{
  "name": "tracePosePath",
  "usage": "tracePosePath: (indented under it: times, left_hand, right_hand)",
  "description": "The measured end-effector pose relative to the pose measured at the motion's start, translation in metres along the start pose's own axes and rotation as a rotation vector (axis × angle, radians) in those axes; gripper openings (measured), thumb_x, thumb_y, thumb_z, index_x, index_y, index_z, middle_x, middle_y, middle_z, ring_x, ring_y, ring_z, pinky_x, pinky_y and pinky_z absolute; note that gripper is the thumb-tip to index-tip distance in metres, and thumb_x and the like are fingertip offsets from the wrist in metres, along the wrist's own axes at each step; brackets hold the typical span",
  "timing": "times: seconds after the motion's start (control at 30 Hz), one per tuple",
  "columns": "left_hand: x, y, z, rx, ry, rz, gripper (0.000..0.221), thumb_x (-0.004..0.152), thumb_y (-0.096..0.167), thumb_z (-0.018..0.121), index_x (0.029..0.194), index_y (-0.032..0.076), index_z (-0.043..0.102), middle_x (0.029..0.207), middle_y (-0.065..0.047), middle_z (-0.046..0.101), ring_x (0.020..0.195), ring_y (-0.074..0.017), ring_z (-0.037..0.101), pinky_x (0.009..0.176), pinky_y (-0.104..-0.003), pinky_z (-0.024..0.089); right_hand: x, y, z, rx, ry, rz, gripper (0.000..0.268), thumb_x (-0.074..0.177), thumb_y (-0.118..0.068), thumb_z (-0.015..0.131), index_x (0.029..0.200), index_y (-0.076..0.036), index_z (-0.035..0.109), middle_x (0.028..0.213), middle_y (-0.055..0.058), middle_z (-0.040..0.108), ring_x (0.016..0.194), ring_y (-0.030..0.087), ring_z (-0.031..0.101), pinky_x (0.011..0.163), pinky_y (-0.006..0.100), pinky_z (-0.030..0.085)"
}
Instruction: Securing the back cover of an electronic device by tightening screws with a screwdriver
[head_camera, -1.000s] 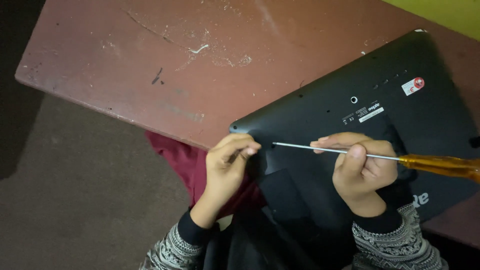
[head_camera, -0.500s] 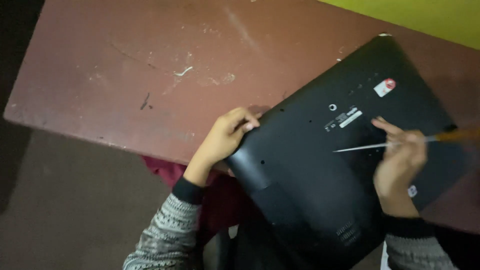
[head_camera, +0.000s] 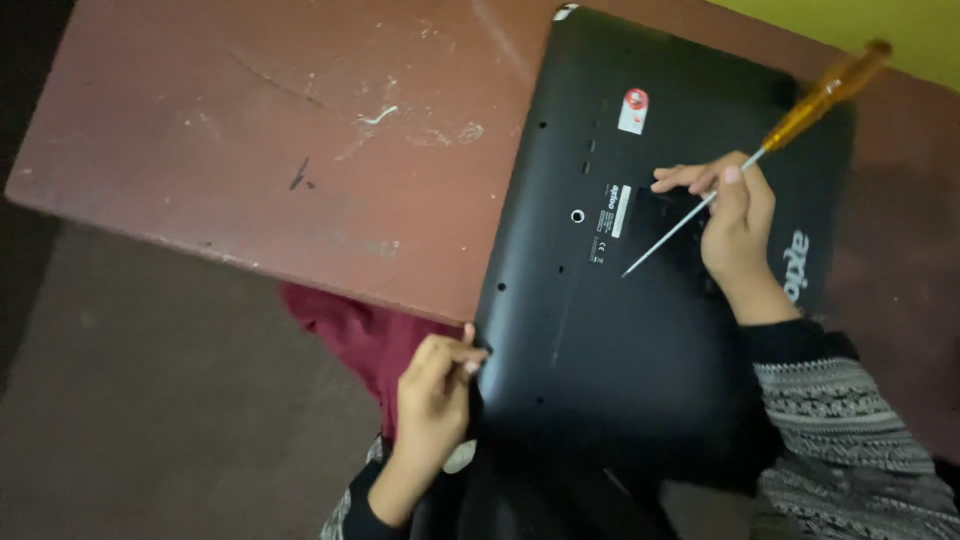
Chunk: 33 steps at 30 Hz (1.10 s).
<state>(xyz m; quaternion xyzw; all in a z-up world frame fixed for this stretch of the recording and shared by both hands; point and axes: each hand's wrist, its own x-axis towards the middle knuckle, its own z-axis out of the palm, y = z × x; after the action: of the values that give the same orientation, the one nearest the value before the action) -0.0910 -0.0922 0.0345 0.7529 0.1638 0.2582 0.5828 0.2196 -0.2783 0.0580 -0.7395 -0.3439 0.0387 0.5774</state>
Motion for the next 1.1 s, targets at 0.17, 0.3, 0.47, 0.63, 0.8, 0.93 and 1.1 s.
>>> tracePosePath:
  times: [0.17,0.3,0.47,0.63,0.8,0.93,1.1]
  left_hand:
    - [-0.021,0.031,-0.009,-0.200,-0.014,-0.087,0.009,0.098,0.005,0.062,0.095,0.000,0.070,0.086,-0.014,0.066,0.079,-0.0186,0.064,0.114,-0.041,0.053]
    - [-0.029,0.001,0.001,-0.330,0.140,-0.271,0.038,0.089,-0.002,0.074,0.115,0.007,0.048,0.085,-0.010,0.073,0.097,-0.0268,0.079,0.105,-0.043,0.060]
    - [-0.010,-0.004,0.014,-0.272,0.204,-0.092,0.045,0.087,-0.010,0.074,0.112,0.008,0.042,0.093,-0.009,0.066,0.094,-0.0230,0.074,0.097,-0.042,0.064]
    - [0.000,-0.015,0.017,-0.210,0.133,-0.098,0.048,0.088,-0.009,0.075,0.115,0.007,0.040,0.096,-0.011,0.067,0.093,-0.0224,0.074,0.097,-0.036,0.062]
    - [0.004,-0.016,0.020,-0.194,0.139,-0.150,0.046,0.088,-0.006,0.076,0.114,0.007,0.040,0.094,-0.010,0.068,0.091,-0.0198,0.074,0.092,-0.032,0.062]
    - [0.005,-0.016,0.017,-0.139,0.107,-0.141,0.044,0.089,-0.005,0.076,0.114,0.008,0.042,0.095,-0.007,0.071,0.090,-0.0181,0.076,0.088,-0.029,0.063]
    - [0.007,-0.014,0.015,-0.117,0.098,-0.119,0.044,0.088,-0.006,0.076,0.114,0.008,0.044,0.096,-0.008,0.071,0.090,-0.0191,0.077,0.087,-0.029,0.064]
  right_hand:
    - [0.022,-0.005,0.011,0.088,-0.027,0.097,0.042,0.119,-0.037,0.033,0.093,-0.006,0.042,0.060,0.009,0.034,0.051,0.017,0.035,0.061,0.034,0.041]
    - [-0.009,-0.071,0.056,-0.039,0.123,0.143,0.039,0.118,-0.038,0.034,0.094,-0.009,0.045,0.067,0.006,0.045,0.051,0.011,0.038,0.049,0.025,0.027]
    - [-0.073,-0.119,0.087,0.073,-0.235,-0.140,0.029,0.112,-0.028,0.037,0.100,-0.006,0.051,0.068,0.009,0.059,0.052,0.014,0.057,0.047,0.021,0.046]
    - [-0.076,-0.106,0.105,0.171,-0.177,-0.209,0.034,0.110,-0.030,0.044,0.093,-0.002,0.053,0.065,0.010,0.055,0.049,0.018,0.055,0.048,0.027,0.048]
    - [-0.080,-0.096,0.108,0.219,-0.227,-0.162,0.031,0.110,-0.027,0.044,0.094,-0.002,0.055,0.069,0.009,0.057,0.053,0.018,0.057,0.052,0.027,0.051]
    - [-0.077,-0.102,0.105,0.213,-0.230,-0.146,0.031,0.111,-0.030,0.044,0.097,-0.004,0.053,0.068,0.010,0.058,0.052,0.018,0.055,0.051,0.029,0.049]
    - [-0.077,-0.101,0.104,0.207,-0.226,-0.144,0.028,0.111,-0.027,0.043,0.098,-0.004,0.051,0.065,0.010,0.057,0.049,0.017,0.052,0.050,0.028,0.048]
